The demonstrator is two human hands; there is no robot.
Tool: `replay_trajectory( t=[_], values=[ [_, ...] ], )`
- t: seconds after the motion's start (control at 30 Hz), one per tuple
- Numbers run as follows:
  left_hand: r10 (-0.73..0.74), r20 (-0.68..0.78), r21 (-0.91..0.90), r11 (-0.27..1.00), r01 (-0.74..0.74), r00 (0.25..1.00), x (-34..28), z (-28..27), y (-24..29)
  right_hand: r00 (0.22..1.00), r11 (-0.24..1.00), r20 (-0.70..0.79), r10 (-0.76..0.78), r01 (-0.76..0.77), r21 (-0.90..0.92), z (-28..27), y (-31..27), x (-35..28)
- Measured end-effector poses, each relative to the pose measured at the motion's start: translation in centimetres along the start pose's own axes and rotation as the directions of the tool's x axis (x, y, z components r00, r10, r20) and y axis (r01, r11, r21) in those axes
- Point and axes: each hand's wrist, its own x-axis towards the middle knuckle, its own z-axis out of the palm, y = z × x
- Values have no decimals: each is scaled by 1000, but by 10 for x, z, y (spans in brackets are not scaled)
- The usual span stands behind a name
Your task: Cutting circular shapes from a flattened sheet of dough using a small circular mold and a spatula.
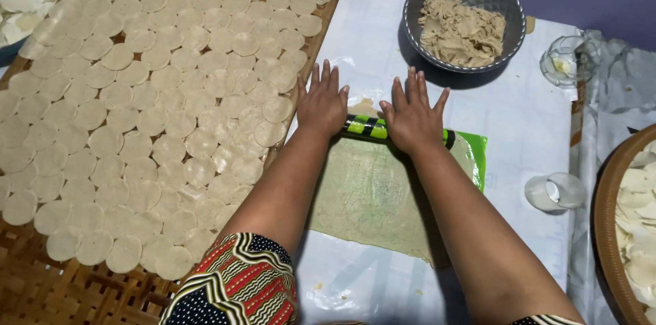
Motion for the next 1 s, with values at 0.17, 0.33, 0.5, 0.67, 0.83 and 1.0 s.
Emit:
replay_trajectory(
  t=[0.17,0.33,0.5,0.67,0.83,1.0],
  values=[
    [10,-8,-9,1000,-10,1000,0,-13,3,998,1000,-70,-1,1,-7,1,-1,6],
    [89,-75,-40,995,-92,993,-50,-12,-3,984,997,-172,-38,25,-74,14,-9,-37],
    [179,-108,-56,981,-186,978,-123,-22,-9,990,999,-140,-33,31,-18,24,-27,-110],
    [211,-48,-43,976,-213,976,-181,-17,-17,986,997,-152,-70,74,24,19,-32,-174],
    [195,-19,-132,972,-195,981,-183,-65,-6,985,934,-173,11,52,353,-11,13,-244],
    [325,-65,-291,899,-329,944,-178,-35,-4,916,914,-96,390,-398,-85,7,83,-312]
  ],
)
